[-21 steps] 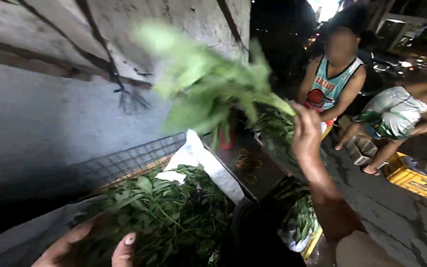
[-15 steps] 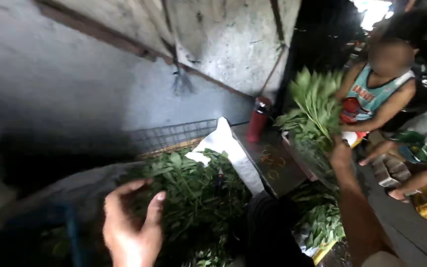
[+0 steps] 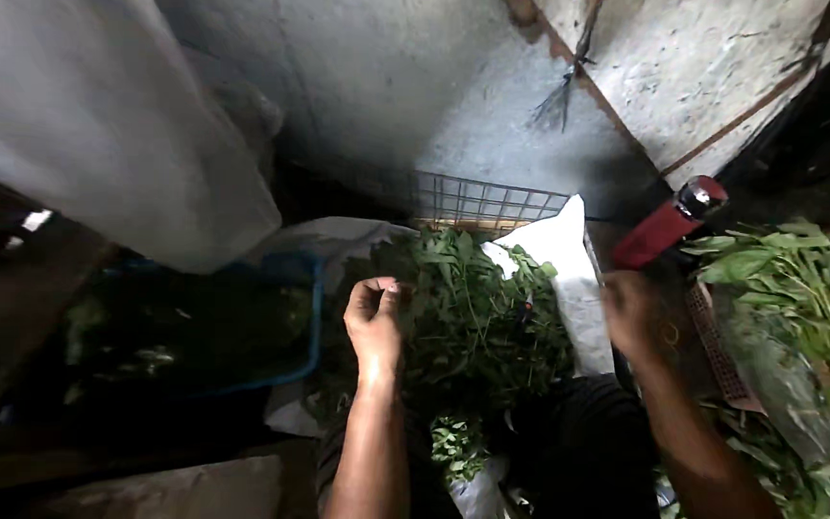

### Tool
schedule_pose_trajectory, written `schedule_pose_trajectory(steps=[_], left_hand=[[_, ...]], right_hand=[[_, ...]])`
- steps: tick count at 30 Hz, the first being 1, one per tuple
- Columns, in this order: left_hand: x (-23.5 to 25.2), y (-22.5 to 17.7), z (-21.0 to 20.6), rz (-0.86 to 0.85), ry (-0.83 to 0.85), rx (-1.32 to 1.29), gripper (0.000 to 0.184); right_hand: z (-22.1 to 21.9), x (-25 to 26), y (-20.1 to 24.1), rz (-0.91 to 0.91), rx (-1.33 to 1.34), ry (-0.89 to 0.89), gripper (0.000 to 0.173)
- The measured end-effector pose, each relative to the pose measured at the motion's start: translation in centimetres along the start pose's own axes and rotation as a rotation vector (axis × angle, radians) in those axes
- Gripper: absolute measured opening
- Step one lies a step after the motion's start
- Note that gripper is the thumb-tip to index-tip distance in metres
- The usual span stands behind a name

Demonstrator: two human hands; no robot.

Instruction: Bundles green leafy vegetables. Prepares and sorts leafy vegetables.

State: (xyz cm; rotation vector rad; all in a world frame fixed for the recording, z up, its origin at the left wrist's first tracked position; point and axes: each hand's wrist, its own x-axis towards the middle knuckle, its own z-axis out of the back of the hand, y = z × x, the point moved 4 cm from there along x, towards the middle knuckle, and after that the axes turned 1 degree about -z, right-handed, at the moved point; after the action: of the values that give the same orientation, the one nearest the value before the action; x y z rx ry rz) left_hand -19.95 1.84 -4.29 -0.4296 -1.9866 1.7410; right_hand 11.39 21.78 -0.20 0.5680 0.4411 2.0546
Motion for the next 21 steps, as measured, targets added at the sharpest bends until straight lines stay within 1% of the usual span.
schedule_pose_trajectory(steps=[1, 3, 5, 7, 10, 12, 13, 14, 16, 17, 18, 19, 20, 21], left_hand=[[0.4, 1.3, 0.1, 0.070, -0.038, -0.019, 0.013], [1.1, 3.1, 0.2, 0.217, -0.108, -0.016, 0.015], [1.9, 3.8, 0.3, 0.277, -0.121, -0.006, 0.016], [2.7, 3.9, 0.4, 0.270, -0.113, 0.013, 0.015], [3.3, 4.1, 0.7, 0.263, -0.099, 0.037, 0.013], [3.6, 4.4, 1.0, 0.266, -0.097, 0.036, 0.011], [3.7, 4.4, 1.1, 0.274, -0.097, 0.050, 0.011], [3.8, 4.5, 1.2, 0.288, -0.085, 0.078, 0.011], [3.9, 4.6, 1.3, 0.339, -0.019, 0.194, 0.016], [3.8, 4.8, 1.2, 0.376, 0.049, 0.281, 0.021], [3.6, 4.9, 1.1, 0.422, 0.140, 0.374, 0.029], [3.4, 4.9, 0.8, 0.463, 0.237, 0.456, 0.036], [3.2, 5.0, 0.5, 0.482, 0.299, 0.519, 0.038], [3.1, 4.9, 0.3, 0.466, 0.302, 0.556, 0.035]], right_hand=[[-4.3, 1.3, 1.1, 0.015, 0.127, 0.142, 0.032], [-12.6, 3.4, 2.5, 0.027, 0.314, 0.335, 0.028], [-19.7, 4.6, 3.5, -0.058, 0.391, 0.493, 0.029], [-25.1, 5.4, 4.0, -0.179, 0.318, 0.573, 0.033], [-29.8, 5.3, 4.3, -0.434, 0.128, 0.634, 0.046], [-31.5, 4.8, 4.0, -0.557, 0.138, 0.648, 0.049], [-31.9, 4.7, 4.1, -0.576, 0.196, 0.614, 0.046], [-31.8, 4.7, 4.6, -0.548, 0.264, 0.535, 0.041], [-30.5, 4.7, 7.1, -0.352, 0.428, 0.316, 0.035], [-29.6, 4.1, 8.9, -0.234, 0.541, 0.235, 0.032], [-28.7, 3.2, 10.8, -0.131, 0.633, 0.218, 0.031], [-27.8, 1.9, 12.9, -0.045, 0.704, 0.257, 0.030], [-27.0, 0.5, 14.9, 0.023, 0.752, 0.332, 0.031], [-26.4, -0.7, 16.5, 0.065, 0.786, 0.412, 0.032]])
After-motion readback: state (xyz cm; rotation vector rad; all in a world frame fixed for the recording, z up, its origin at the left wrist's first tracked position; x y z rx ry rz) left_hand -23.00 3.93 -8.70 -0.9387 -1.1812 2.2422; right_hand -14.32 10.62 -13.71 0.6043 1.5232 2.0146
